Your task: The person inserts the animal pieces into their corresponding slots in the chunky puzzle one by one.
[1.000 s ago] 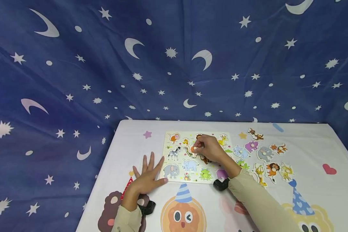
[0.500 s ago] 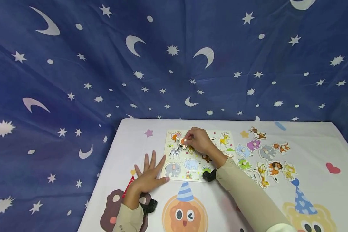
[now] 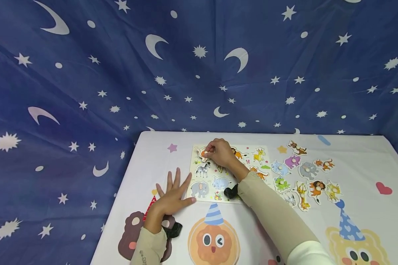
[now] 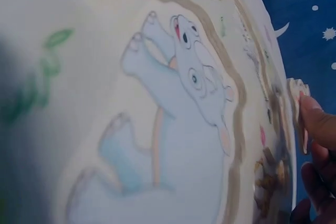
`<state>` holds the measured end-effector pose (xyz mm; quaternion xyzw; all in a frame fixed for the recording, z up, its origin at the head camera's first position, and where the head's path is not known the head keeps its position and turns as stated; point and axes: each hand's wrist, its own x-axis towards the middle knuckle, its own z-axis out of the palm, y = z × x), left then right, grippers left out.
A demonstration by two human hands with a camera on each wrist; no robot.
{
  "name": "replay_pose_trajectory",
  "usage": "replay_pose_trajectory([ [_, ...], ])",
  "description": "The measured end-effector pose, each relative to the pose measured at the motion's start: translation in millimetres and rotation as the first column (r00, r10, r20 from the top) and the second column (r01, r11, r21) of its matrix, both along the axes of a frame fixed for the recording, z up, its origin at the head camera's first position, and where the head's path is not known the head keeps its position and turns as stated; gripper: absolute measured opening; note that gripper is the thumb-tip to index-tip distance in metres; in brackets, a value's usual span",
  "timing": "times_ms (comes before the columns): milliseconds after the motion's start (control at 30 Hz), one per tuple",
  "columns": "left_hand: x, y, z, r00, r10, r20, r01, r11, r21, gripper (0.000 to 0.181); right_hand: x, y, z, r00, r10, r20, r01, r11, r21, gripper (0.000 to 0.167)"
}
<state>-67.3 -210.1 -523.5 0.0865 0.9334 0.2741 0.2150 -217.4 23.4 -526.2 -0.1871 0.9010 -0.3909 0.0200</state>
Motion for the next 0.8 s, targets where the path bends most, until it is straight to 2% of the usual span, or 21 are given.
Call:
replay_pose_trajectory([
  [267,-2.3,3.7,-0.3,1.0,-0.001,-0.002,0.001,1.0,0.001,0.087,-10.0,-2,-11.0,0.998,-0.018,0.067,0.022,0.998,-0.054,0.016],
  [467,-1.6,1.8,1.8,1.0,-0.011,0.013,0.011,1.0,-0.004,0.088,-9.1,-7,-14.8,0.995,-0.046,0.094,0.047,0.999,-0.017,0.017],
  [800,-1.6,0.9,2.8,1.0,-0.006,0.007,0.006,1.0,-0.002,0.088,-8.9,-13,-13.9,0.992,-0.096,0.079,0.093,0.995,0.045,0.018],
])
